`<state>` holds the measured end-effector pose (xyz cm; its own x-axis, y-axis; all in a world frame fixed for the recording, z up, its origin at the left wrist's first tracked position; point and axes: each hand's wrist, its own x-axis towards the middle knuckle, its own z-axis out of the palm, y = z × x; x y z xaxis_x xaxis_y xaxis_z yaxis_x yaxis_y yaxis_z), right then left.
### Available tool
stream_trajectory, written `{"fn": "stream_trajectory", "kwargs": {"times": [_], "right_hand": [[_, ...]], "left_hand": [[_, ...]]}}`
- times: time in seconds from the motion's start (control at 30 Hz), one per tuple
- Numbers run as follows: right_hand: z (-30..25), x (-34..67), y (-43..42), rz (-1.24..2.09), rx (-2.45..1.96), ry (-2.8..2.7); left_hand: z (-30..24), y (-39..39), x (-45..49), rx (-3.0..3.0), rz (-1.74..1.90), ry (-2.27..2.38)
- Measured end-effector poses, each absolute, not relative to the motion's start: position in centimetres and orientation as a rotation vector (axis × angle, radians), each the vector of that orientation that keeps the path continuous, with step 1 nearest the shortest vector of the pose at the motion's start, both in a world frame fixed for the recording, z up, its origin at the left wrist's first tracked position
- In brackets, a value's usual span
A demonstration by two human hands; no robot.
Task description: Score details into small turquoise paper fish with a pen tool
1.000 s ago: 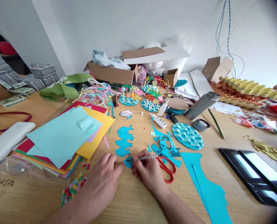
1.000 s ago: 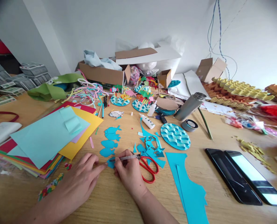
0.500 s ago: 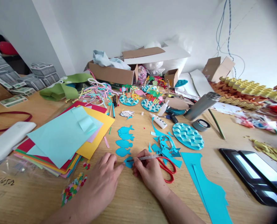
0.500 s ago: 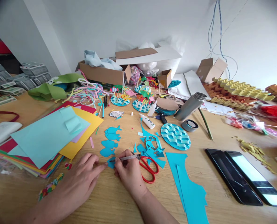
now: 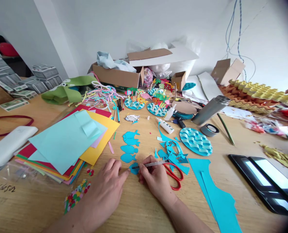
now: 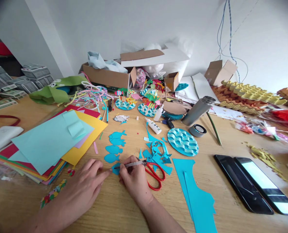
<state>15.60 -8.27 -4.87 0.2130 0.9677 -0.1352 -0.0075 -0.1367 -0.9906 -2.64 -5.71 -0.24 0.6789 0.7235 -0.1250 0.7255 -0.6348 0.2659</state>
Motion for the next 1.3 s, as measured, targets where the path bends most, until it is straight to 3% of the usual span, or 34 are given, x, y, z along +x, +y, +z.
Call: {"fn": "stream_trajectory", "kwargs": {"times": [1.3], "right_hand": [[-4.34,15.55,-8.40,1.131,-1.455,-1.019]], "left_hand": [[0.11,-5.68,-2.52,2.597,-0.066,1.167]]}}
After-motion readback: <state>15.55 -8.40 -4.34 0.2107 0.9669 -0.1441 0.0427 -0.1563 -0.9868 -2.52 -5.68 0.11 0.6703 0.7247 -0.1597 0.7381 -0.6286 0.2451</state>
